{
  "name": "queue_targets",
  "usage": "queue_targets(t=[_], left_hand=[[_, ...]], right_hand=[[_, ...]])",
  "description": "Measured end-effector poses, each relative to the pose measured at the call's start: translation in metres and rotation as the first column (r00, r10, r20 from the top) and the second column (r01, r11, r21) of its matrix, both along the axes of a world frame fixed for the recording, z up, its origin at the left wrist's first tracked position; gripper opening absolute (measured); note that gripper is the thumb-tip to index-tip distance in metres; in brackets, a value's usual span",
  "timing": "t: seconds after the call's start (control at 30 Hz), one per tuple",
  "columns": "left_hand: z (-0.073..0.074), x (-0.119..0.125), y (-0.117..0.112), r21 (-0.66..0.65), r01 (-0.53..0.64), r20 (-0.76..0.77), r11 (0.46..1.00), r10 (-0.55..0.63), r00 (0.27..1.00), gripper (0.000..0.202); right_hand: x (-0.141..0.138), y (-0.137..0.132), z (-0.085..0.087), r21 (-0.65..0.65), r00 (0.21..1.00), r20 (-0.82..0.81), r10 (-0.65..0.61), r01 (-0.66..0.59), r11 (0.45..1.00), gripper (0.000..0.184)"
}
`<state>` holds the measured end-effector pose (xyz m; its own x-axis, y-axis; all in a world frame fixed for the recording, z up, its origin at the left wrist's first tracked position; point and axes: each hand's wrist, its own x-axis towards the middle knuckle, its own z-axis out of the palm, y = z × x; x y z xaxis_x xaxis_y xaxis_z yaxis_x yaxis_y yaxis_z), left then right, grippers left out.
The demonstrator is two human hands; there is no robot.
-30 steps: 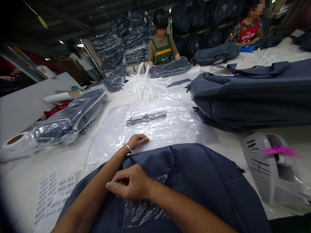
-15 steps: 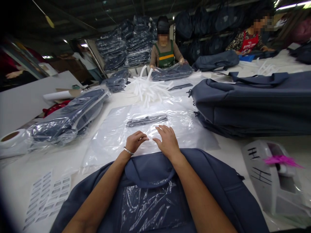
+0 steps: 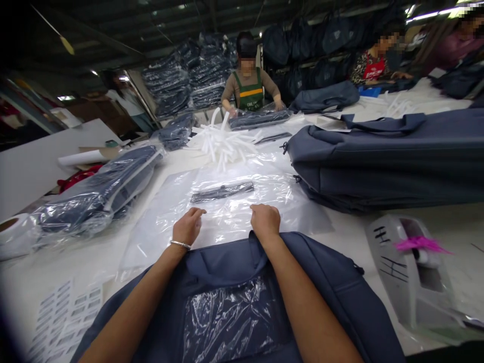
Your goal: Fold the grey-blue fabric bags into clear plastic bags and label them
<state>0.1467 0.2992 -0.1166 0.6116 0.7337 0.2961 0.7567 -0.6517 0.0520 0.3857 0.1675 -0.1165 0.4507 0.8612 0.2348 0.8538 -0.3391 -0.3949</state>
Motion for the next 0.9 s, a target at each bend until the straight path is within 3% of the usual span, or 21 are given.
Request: queue_targets(t=[0.23,0.4,0.47,0.57,0.63,0.7,0.8,0.9], left_hand=[[0.031,-0.085,0.017,-0.100,-0.047,-0.088,0.994,0.038,0.995,0.024],[0.027,-0.126,0.009,-0.095,-0.057,-0.057,0.994,0.052,0.997,0.030],[0.022,-0.135,0.008,-0.079,-0.079,-0.049,0.994,0.075,0.996,0.032],[0.016,-0.148,0.010,-0.086,-0.093,-0.049,0.992,0.089,0.995,0.035],[0.012,-0.159,0.012,-0.129,-0.079,-0.055,0.988,0.072,0.996,0.036],[0.008,-0.173,0.012,-0.206,-0.027,-0.050,0.978,0.017,0.999,0.037],[0.005,-0.195,0.007,-0.282,0.055,0.010,0.958,-0.054,0.998,0.044],[0.006,-0.217,-0.003,-0.288,0.041,0.084,0.957,-0.017,0.996,0.051]], right_hand=[[0.043,-0.014,0.005,-0.200,0.988,0.042,-0.151,0.156,0.967,0.034],[0.080,-0.012,0.014,-0.307,0.991,0.054,-0.124,0.134,0.942,0.028],[0.100,-0.015,0.016,-0.311,0.999,0.036,-0.024,0.034,0.950,0.028],[0.134,-0.034,0.009,-0.252,0.975,0.001,0.220,-0.213,0.944,0.030],[0.154,-0.058,-0.002,-0.168,0.923,0.013,0.383,-0.376,0.911,0.030],[0.166,-0.087,-0.013,-0.056,0.882,0.060,0.467,-0.464,0.884,0.031],[0.167,-0.127,-0.018,0.089,0.878,0.136,0.459,-0.473,0.877,0.029],[0.159,-0.150,-0.011,0.080,0.886,0.186,0.425,-0.445,0.892,0.025]])
